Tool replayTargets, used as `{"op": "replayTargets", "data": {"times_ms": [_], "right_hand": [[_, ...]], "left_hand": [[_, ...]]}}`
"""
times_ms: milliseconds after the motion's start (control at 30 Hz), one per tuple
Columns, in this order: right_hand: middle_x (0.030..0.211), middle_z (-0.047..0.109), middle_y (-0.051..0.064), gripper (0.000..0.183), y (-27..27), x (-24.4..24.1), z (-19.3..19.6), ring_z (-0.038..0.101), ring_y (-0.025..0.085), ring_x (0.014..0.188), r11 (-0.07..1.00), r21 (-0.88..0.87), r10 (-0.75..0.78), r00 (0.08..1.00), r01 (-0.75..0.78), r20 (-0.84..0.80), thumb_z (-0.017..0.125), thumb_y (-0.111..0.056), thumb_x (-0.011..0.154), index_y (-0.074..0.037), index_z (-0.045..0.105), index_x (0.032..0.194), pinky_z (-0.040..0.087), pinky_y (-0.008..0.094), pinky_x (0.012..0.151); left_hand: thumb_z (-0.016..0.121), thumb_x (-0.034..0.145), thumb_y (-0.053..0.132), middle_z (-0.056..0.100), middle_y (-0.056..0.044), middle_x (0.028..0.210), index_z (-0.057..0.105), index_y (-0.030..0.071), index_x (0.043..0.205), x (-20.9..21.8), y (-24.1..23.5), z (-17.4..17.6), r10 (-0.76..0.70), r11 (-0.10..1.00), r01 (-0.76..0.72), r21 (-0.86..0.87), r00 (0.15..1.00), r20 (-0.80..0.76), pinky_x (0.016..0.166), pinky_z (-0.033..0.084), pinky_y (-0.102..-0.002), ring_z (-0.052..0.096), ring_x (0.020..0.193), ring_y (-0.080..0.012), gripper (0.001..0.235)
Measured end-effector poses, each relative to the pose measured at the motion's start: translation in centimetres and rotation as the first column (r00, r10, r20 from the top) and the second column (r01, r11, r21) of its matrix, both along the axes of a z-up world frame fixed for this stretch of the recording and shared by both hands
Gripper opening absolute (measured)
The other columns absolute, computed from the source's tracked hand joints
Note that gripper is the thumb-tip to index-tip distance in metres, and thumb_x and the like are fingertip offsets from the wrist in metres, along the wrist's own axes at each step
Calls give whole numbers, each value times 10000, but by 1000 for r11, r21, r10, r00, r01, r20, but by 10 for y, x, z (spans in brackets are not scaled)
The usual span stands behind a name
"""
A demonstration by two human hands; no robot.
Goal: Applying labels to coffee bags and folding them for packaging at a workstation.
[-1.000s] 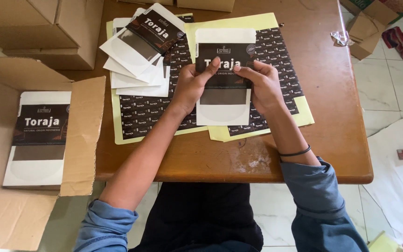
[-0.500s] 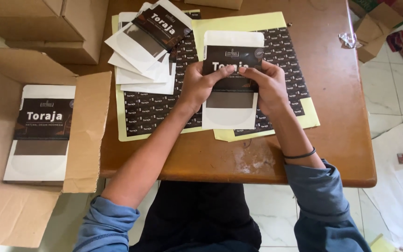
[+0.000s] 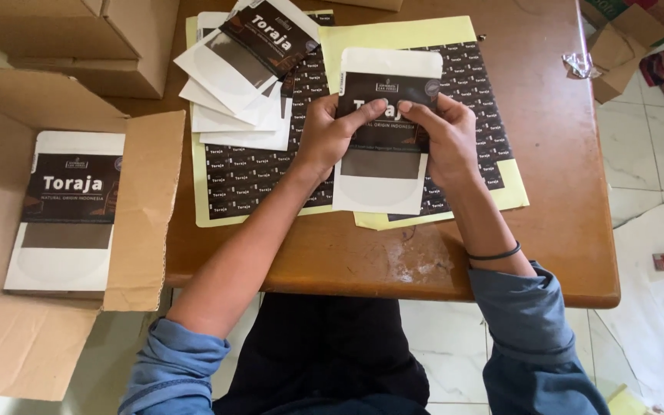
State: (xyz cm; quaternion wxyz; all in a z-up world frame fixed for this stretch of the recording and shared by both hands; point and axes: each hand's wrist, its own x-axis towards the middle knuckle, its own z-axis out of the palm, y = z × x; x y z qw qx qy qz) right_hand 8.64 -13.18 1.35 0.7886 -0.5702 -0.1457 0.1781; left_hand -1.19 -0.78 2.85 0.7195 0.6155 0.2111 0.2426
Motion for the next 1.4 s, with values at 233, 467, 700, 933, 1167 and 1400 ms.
{"op": "replayTargets", "data": {"times_ms": [233, 467, 700, 933, 1167, 1400], "right_hand": [[665, 650, 120, 117, -3, 15, -18, 730, 191, 628, 1000, -12, -18, 1000, 18, 16, 842, 50, 781, 46, 739, 835, 656, 397, 564], [671, 653, 129, 134, -2, 14, -20, 739, 216, 619, 1000, -18, 4, 1000, -4, -6, 843, 14, 794, 54, 727, 848, 655, 407, 554], [684, 658, 161, 137, -3, 24, -27, 749, 270, 616, 998, -38, 47, 998, -48, -29, 836, 30, 804, 63, 718, 865, 649, 472, 526], [699, 673, 174, 204, 1, 25, -17, 746, 270, 610, 997, -33, 74, 995, -76, -62, 839, -89, 857, 56, 703, 899, 648, 498, 518], [907, 775, 121, 244, 4, 12, -10, 747, 218, 755, 990, -105, 64, 974, -89, -216, 836, -77, 737, 6, 742, 946, 648, 315, 663], [953, 745, 125, 353, -4, 32, -20, 715, 248, 789, 988, -100, 77, 936, -118, -344, 819, -161, 730, -11, 687, 1021, 645, 371, 729]], "left_hand": [[888, 751, 314, 650, 37, 654, 750, 155, 746, 4, 13, -19, -31, 999, 31, -28, 999, -6, 599, 431, -192, 564, 624, -37, 211], [879, 704, 281, 640, 27, 579, 740, 152, 688, -3, 1, -1, -14, 998, 14, -67, 1000, -8, 503, 412, -175, 572, 543, -27, 191], [888, 751, 237, 714, -70, 648, 769, 92, 779, 6, 23, -23, -66, 996, 68, -58, 998, 22, 515, 547, -227, 648, 573, -83, 190], [868, 742, 203, 718, -87, 650, 752, 67, 780, 4, 20, -6, -84, 993, 89, -80, 994, 72, 481, 598, -275, 713, 569, -140, 183], [704, 910, 314, 665, -79, 1333, 488, 139, 1437, -24, 16, 0, 91, 788, -201, 582, 973, 213, 1044, 556, -379, 662, 1194, -241, 595], [264, 874, 728, 467, -4, 1654, 519, 282, 1528, -187, -151, -23, -711, 297, 170, 940, 696, 98, 1385, 348, -577, 455, 1626, -315, 831]]}}
